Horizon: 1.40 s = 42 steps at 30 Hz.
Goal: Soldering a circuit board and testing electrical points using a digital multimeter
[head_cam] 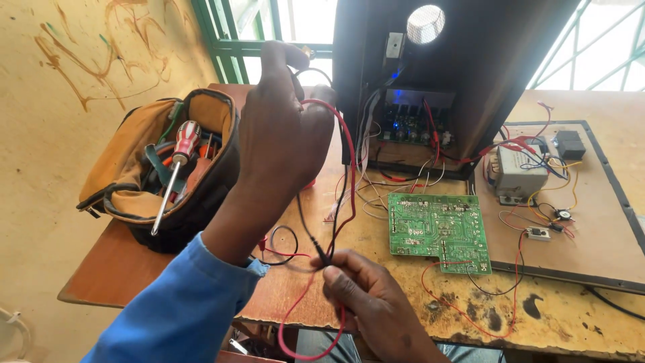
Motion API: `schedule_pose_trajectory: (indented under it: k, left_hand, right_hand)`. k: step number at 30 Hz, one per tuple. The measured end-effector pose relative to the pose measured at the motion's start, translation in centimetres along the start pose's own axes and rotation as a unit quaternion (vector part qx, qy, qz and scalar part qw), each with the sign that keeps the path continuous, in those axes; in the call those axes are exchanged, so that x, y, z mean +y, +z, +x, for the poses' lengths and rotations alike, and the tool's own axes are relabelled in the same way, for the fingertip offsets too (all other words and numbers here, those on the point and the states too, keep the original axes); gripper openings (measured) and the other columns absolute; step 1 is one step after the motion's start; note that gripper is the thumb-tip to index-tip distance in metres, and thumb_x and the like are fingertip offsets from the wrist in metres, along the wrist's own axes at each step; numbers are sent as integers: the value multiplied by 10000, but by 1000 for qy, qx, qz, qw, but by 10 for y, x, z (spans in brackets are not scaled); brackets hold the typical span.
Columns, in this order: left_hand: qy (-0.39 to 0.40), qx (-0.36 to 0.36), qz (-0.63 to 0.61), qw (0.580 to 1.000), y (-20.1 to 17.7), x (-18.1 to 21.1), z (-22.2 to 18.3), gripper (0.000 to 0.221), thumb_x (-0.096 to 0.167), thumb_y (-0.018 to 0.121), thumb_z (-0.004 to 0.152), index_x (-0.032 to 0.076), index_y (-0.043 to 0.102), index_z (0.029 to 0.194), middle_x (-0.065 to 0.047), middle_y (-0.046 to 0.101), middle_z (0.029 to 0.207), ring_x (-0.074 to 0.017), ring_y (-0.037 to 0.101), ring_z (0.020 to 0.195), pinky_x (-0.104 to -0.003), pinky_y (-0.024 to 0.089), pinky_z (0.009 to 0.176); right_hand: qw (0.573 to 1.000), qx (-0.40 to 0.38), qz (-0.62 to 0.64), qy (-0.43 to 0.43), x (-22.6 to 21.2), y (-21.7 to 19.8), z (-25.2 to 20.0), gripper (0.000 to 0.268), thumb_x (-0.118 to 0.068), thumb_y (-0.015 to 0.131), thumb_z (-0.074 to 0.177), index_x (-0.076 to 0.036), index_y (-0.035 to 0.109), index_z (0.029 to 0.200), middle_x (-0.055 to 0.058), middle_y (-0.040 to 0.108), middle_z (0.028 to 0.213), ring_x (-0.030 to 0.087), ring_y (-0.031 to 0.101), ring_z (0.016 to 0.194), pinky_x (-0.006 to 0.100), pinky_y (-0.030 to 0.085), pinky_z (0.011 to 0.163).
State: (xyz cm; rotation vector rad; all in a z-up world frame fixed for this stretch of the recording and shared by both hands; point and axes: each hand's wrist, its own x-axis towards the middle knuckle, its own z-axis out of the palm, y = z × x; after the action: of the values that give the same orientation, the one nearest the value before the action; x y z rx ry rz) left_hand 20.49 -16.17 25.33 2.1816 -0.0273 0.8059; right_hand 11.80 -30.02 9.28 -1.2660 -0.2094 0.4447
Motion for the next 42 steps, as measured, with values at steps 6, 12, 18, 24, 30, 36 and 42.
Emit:
schedule_pose_trajectory:
  k: [6,12,18,24,30,36,42]
  left_hand:
    - [-37,-153,141,977,-10,-12,10,632,260,488,795,73,333,1379,-173,583,1153,-395,602,977,-556,465,793]
    - [-130,-226,179,949,-29,-25,0,854,57,390,843,121,55,1626,-192,260,1620,-433,536,1220,-537,472,945]
    - [-196,-170,-330,907,-36,-14,-36,623,-108,426,814,63,440,1413,-98,533,1003,-177,567,637,-276,524,357]
    - [-195,-203,-581,764,-28,5,-63,647,-152,452,777,3,449,1405,-145,519,990,-176,577,619,-265,562,377]
    - [-151,-261,-279,912,-65,13,-35,546,233,553,910,103,476,1435,-151,643,966,-246,699,637,-341,570,428]
    - [-129,-86,106,982,-9,-71,30,551,458,559,983,106,505,1403,-106,632,1079,-310,674,888,-459,486,759]
    - [-168,-179,306,920,101,-133,21,1109,718,721,828,-63,304,1496,-295,498,1423,-458,545,1276,-527,493,1020]
  right_hand:
    - [940,197,-275,41,-35,-2,1,609,-466,595,870,-197,525,1413,40,676,1008,175,650,873,342,507,782]
    - [756,239,-599,-108,-47,-28,-6,690,-541,578,911,-104,428,1424,151,549,1321,365,591,1168,535,485,924]
    - [907,165,-380,79,-81,6,-16,773,-491,847,618,-265,593,1313,-6,546,921,168,545,842,307,434,800]
    - [957,142,-228,-113,-46,19,1,466,-316,721,861,-163,754,1300,-9,706,980,87,650,897,239,512,812]
    - [928,332,-146,-92,-34,-14,-9,103,-211,652,835,-158,668,922,-14,556,812,148,503,730,325,376,631]
    - [867,322,-333,-185,-53,-124,-84,172,-207,608,789,-181,499,660,-50,477,665,104,494,637,276,383,558]
    - [697,135,-659,-250,-78,-125,-97,304,-397,627,820,-304,446,594,-193,552,663,5,594,615,142,483,605]
